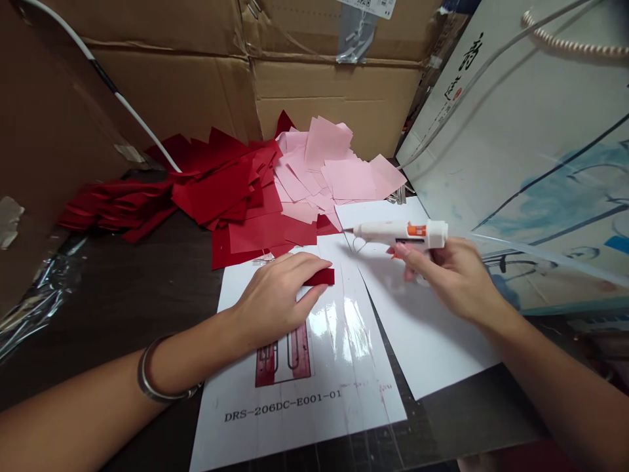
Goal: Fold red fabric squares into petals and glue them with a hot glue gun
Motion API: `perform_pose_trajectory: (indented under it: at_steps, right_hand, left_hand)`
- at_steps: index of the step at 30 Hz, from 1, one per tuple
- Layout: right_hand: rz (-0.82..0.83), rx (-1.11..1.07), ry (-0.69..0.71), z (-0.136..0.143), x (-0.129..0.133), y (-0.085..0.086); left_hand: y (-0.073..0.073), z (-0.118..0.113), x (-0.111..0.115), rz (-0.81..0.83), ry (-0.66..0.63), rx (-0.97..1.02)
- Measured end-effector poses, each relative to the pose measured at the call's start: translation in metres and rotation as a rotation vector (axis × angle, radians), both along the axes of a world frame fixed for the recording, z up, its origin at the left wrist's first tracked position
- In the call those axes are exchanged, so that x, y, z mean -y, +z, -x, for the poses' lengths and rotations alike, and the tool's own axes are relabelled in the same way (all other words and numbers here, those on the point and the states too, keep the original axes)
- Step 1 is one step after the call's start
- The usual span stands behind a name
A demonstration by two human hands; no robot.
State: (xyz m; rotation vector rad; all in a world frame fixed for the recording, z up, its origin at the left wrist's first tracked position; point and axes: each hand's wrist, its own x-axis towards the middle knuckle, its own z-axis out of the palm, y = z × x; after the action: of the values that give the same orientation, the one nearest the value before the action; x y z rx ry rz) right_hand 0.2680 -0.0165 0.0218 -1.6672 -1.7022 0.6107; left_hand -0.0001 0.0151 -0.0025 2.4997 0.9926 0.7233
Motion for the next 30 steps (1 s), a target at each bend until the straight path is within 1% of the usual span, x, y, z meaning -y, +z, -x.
perform_pose_trajectory:
  at_steps: [3, 7, 12, 16, 21, 23, 27, 30]
  right_hand:
    - [0.005, 0.012, 0.104, 0.001, 0.015, 0.009]
    - [0.03, 0.12, 0.154, 0.007, 0.024, 0.017]
    - [0.039, 0.243, 0.188, 0.015, 0.023, 0.018]
    - [0.019, 0.304, 0.247, 0.018, 0.025, 0.017]
    - [0.026, 0.349, 0.351, 0.021, 0.027, 0.017]
    - [0.029, 0.357, 0.367, 0.022, 0.026, 0.019]
    - [0.001, 0.363, 0.398, 0.024, 0.026, 0.024]
    - [0.01, 0.368, 0.414, 0.025, 0.026, 0.027]
  left_hand:
    - [0.002, 0.0, 0.0, 0.013, 0.014, 0.005]
    - [0.004, -0.001, 0.001, 0.016, 0.02, 0.007]
    - [0.003, -0.001, 0.0, -0.019, 0.018, 0.018]
    - [0.003, -0.002, 0.001, -0.004, 0.027, 0.025]
    - [0.003, -0.002, 0.002, 0.002, 0.099, -0.019]
    - [0.003, -0.002, 0.003, 0.002, 0.117, -0.037]
    - [0.002, -0.002, 0.002, -0.011, 0.093, -0.028]
    - [0.001, -0.001, 0.002, -0.027, 0.066, -0.021]
